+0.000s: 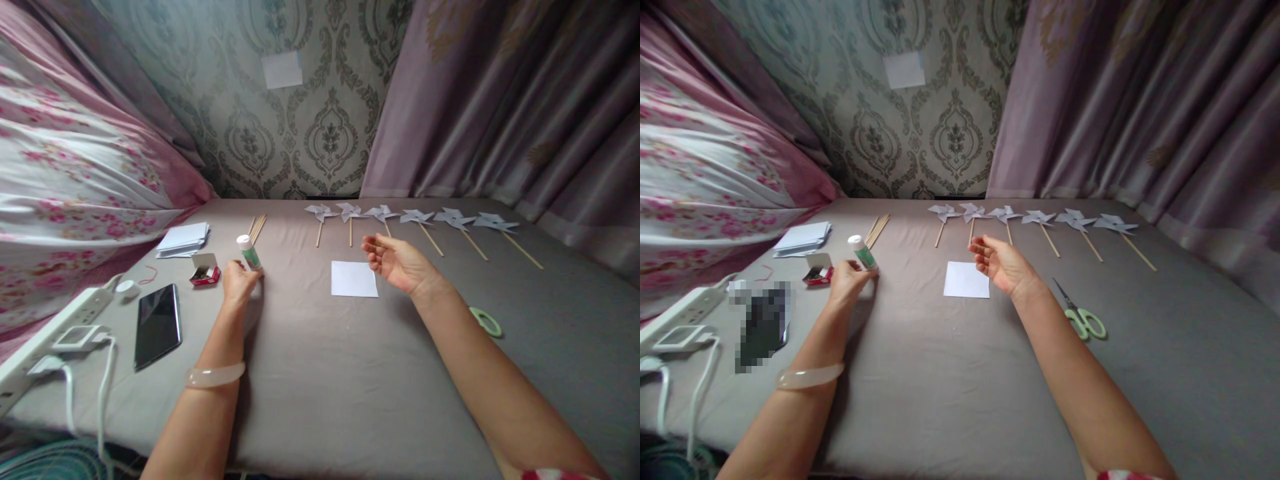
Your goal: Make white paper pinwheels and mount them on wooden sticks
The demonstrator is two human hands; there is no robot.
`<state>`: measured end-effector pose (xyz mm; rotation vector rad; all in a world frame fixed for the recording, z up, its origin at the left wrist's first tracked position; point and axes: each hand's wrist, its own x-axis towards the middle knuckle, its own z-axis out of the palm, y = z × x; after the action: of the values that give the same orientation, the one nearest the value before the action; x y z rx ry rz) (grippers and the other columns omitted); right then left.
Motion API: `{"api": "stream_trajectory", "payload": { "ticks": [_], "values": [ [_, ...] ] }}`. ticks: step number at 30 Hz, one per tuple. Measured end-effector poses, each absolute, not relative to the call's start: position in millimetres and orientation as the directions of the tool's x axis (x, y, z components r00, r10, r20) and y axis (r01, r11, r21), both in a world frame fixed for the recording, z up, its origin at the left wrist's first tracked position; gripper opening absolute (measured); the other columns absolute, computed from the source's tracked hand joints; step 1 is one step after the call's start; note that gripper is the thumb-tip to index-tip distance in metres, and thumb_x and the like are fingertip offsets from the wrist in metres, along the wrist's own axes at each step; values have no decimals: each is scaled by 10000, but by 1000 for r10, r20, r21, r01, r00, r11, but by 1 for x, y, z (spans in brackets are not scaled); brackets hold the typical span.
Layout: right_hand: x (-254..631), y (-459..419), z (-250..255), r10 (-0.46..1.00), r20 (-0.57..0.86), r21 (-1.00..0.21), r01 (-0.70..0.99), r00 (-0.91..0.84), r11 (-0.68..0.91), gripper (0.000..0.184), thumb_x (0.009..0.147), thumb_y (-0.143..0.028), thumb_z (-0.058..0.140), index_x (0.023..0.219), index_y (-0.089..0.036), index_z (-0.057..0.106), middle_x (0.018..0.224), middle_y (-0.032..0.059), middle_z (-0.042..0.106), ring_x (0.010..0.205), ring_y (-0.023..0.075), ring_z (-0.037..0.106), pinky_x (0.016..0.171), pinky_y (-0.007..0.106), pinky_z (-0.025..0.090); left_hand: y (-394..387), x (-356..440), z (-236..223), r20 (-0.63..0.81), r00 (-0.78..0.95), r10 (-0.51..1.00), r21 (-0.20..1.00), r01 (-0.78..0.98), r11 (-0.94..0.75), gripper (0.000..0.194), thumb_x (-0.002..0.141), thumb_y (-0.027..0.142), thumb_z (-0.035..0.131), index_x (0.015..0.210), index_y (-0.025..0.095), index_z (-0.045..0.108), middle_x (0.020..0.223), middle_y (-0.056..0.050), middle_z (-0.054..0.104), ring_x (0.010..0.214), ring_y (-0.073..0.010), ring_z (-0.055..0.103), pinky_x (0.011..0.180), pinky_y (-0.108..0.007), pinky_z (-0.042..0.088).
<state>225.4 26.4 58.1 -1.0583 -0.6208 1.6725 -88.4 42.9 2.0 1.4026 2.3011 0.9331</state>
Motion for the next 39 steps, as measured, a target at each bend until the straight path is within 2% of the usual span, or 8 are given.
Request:
{"api": "stream_trajectory", "payload": {
  "ticks": [2,5,9,12,17,21,30,39],
  "values": [
    [224,27,56,939,-336,-840,-429,-69,-332,226,912,-196,476,765,-151,640,688,13,658,515,58,526,467,158,404,31,-86,2,59,-505,861,587,715,379,431,618,287,703,970,86,558,855,-99,606,882,-274,596,739,-344,428],
    [221,27,49,956,-294,-919,-278,14,-278,167,867,-175,534,751,-166,655,732,14,677,579,73,552,521,178,416,5,-82,2,103,-381,919,454,840,297,379,699,330,653,993,100,583,881,-106,630,908,-273,604,784,-359,451],
    [217,25,33,988,-142,-981,126,66,-150,115,812,-178,596,748,-164,690,796,25,711,690,110,587,638,221,430,-18,-64,3,272,36,962,399,905,-146,225,801,335,592,932,158,638,1004,-109,658,960,-251,608,865,-371,460],
    [217,17,17,1000,-11,-893,450,15,-17,115,796,-181,607,816,-159,718,847,49,727,770,156,616,730,274,433,-14,-38,6,361,388,848,401,756,-517,159,833,313,600,927,198,656,1044,-73,679,1004,-225,591,913,-378,448],
    [212,-10,-5,982,178,-595,789,-56,153,105,778,-229,669,871,-216,717,1024,43,719,1006,232,585,865,358,385,14,10,2,331,669,666,387,547,-742,162,824,304,645,929,184,671,990,-71,702,959,-213,606,894,-370,462],
    [205,-26,-16,965,244,-457,866,-97,203,127,788,-259,689,907,-214,685,1009,42,710,1003,242,564,823,355,368,28,30,-4,310,708,635,392,513,-763,216,800,342,675,914,160,674,981,-97,694,953,-212,620,876,-343,475],
    [208,-29,-17,909,336,-316,880,-246,355,89,853,-268,641,912,-208,672,965,37,697,959,205,572,827,345,337,35,19,-20,329,706,628,473,453,-756,247,771,303,704,967,161,655,1006,-80,683,952,-198,626,867,-313,487],
    [206,-32,-13,841,376,-81,890,-389,448,107,899,-163,558,875,-171,663,908,50,683,883,181,580,858,351,309,35,20,-22,338,740,581,389,452,-803,112,832,251,615,895,169,658,959,-73,686,908,-191,610,851,-317,494]
  ]
}}
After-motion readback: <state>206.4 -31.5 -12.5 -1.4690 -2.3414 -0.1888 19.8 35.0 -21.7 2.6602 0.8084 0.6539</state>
